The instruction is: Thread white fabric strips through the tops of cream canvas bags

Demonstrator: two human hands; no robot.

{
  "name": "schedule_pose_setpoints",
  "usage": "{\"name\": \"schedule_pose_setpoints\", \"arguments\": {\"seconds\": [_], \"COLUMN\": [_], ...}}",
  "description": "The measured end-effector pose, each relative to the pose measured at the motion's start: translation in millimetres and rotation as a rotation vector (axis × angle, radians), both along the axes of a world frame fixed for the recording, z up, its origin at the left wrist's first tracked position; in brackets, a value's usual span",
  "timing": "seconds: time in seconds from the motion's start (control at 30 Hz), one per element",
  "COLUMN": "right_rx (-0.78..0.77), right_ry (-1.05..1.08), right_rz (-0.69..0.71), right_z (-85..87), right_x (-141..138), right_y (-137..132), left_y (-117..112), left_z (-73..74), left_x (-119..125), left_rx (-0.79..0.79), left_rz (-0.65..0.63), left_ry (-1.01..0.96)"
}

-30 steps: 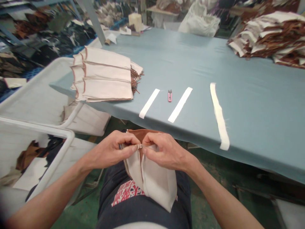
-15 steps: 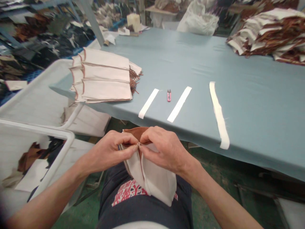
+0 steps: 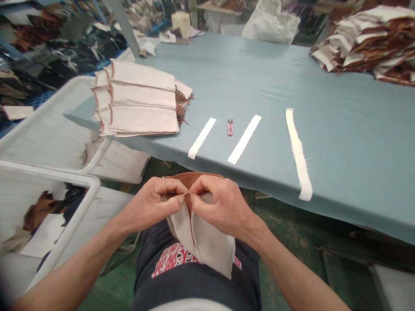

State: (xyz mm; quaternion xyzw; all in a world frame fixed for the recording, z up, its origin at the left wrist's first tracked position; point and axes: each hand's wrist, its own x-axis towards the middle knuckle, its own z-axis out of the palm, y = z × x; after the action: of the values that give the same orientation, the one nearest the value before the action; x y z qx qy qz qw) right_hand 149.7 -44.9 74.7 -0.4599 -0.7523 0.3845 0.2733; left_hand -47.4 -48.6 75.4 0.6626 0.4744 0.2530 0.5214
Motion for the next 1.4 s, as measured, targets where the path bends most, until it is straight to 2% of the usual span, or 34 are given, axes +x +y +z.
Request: {"name": "schedule_pose_setpoints", "arguments": {"seconds": [0.07, 0.17, 0.3, 0.63, 0.77, 0.9, 1.07, 1.23, 1.4], "right_rx": [-0.128, -0.154, -0.049, 0.221, 0.349, 0.434, 0.314, -0.077, -0.138], "right_ry": [0.058, 0.065, 0.025, -0.045, -0.052, -0.065, 0.050, 0.203, 0.241], "right_rz": [0.016, 0.038, 0.105, 0.287, 0.314, 0.314, 0.271, 0.241, 0.242], "right_z": [-0.9, 0.1, 3.4, 4.5, 4.5, 3.5, 4.5, 2.1, -3.4], "right_x": [0, 1, 2, 16, 14, 11, 6, 4, 4], "right_y": [2, 4, 6, 7, 9, 11, 9, 3, -1], "left_y": [1, 3, 5, 4, 4, 3, 3, 0, -3], "left_z": [-5.3, -6.7, -1.4, 11.2, 17.1, 20.7, 20.4, 16.9, 14.6], "left_x": [-3, -7, -10, -16, -20, -22, -17, -14, -14], "left_rx": [-0.113, -0.151, -0.093, 0.161, 0.247, 0.312, 0.190, -0.087, -0.134], "left_rz": [-0.022, -0.059, -0.085, -0.257, -0.314, -0.310, -0.275, -0.259, -0.278], "left_ry": [-0.062, -0.063, -0.018, 0.039, 0.088, 0.151, 0.033, -0.150, -0.170]}}
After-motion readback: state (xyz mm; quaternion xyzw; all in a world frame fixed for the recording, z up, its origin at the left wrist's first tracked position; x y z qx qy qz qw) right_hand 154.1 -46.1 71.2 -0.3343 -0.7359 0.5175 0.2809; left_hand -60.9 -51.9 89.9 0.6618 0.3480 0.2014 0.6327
